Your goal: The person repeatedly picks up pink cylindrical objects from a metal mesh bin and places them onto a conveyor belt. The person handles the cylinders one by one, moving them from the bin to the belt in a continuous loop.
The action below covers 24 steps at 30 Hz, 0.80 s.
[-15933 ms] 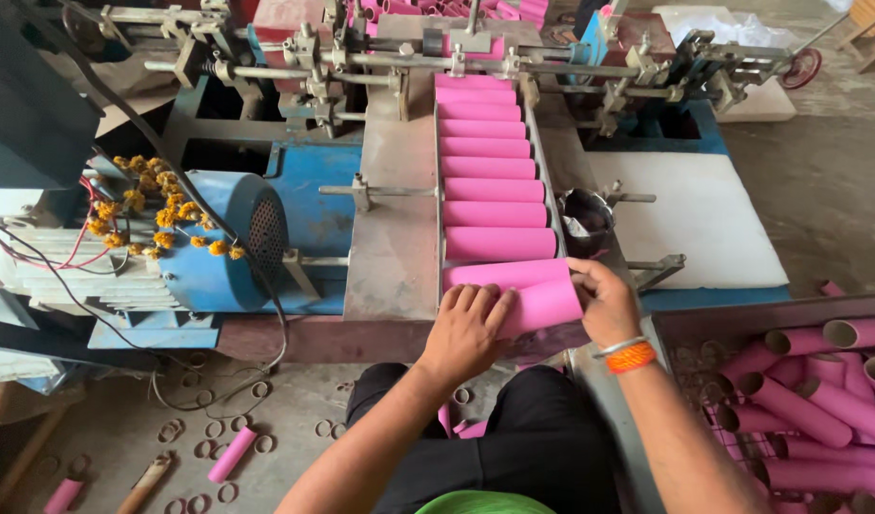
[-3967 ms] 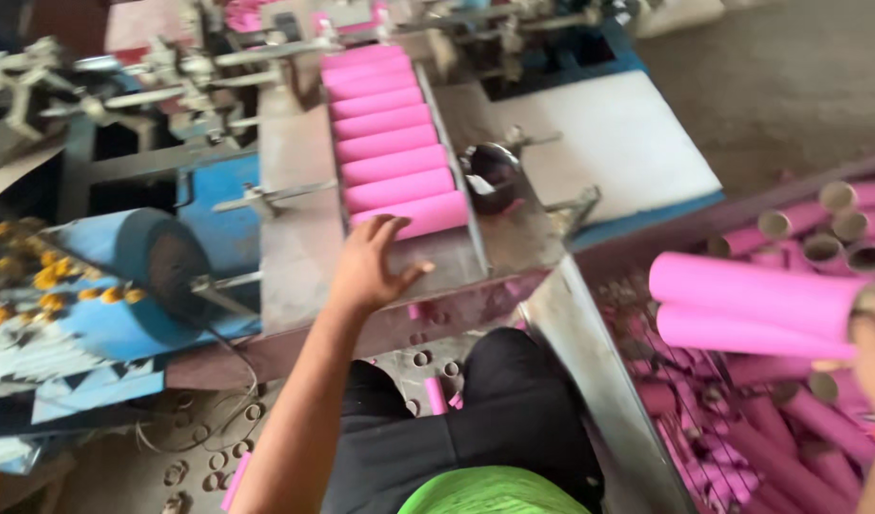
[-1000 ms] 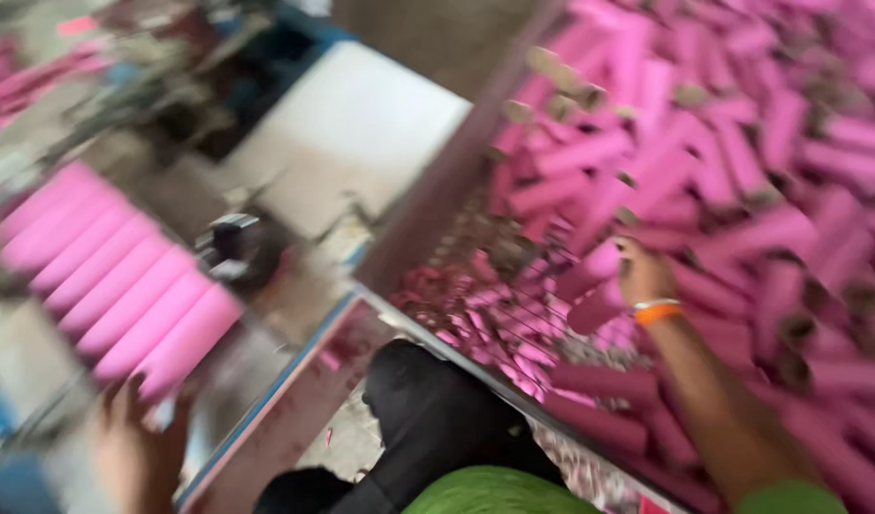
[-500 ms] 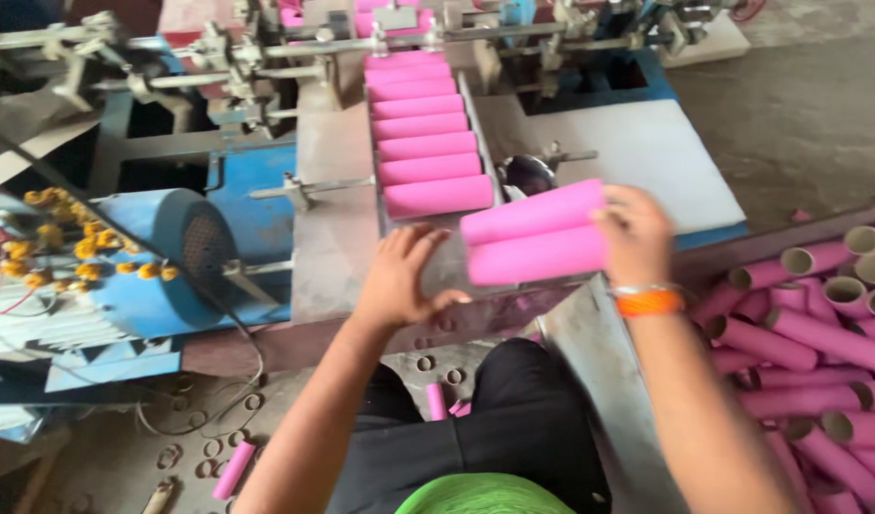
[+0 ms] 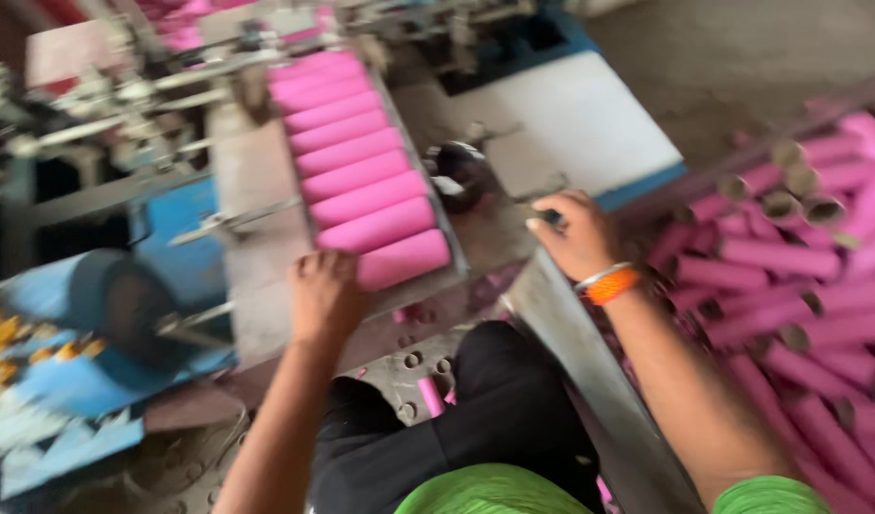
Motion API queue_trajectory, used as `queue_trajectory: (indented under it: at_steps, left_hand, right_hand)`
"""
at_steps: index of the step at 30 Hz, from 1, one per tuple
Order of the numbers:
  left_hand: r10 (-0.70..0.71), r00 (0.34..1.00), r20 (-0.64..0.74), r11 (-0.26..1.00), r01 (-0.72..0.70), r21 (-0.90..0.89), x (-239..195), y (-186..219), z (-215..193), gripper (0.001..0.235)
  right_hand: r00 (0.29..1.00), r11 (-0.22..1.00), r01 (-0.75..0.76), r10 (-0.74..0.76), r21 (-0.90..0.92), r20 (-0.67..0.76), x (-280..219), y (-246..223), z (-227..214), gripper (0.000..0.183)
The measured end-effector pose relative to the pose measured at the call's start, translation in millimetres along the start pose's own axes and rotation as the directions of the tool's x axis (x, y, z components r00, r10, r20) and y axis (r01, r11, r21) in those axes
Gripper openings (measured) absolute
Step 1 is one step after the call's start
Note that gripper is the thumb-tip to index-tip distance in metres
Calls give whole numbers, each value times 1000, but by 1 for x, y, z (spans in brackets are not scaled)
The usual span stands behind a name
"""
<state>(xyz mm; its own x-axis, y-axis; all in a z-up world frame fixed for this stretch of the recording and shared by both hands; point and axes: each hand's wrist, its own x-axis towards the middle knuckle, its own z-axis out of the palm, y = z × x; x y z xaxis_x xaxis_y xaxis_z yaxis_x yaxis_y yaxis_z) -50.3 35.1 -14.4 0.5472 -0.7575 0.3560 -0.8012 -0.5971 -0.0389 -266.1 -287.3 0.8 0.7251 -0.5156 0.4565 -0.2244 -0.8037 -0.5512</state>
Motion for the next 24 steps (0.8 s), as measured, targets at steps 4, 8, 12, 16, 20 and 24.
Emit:
queue_trajectory:
  at_steps: [4, 8, 12, 16, 20, 24]
  left_hand:
    - [-30, 994, 108, 998, 35, -49, 1, 2, -11, 73]
    - [-29, 992, -125, 976, 1, -218, 0, -1, -1, 79]
    - [-67, 985, -158, 939, 9, -345, -14, -34, 36, 64]
    - [-5, 950, -313, 963, -80, -258, -11, -70, 95, 58]
    - [4, 949, -314, 980, -66, -189, 2, -93, 124, 59]
    - [-17, 959, -283, 990, -24, -141, 9, -90, 114, 60]
  right_hand:
    - [933, 905, -349, 360, 244, 1, -91, 152, -73, 26]
    - [776, 777, -630, 630, 21, -39, -217, 271, -107, 20]
    - [631, 644, -750, 765, -152, 128, -293, 307, -86, 31]
    - [801, 745, -585, 593, -321, -84, -281, 301, -65, 38]
    - [875, 703, -389, 484, -596, 0, -219, 299, -49, 38]
    - [983, 592, -13, 155, -806, 97, -183, 320, -17, 38]
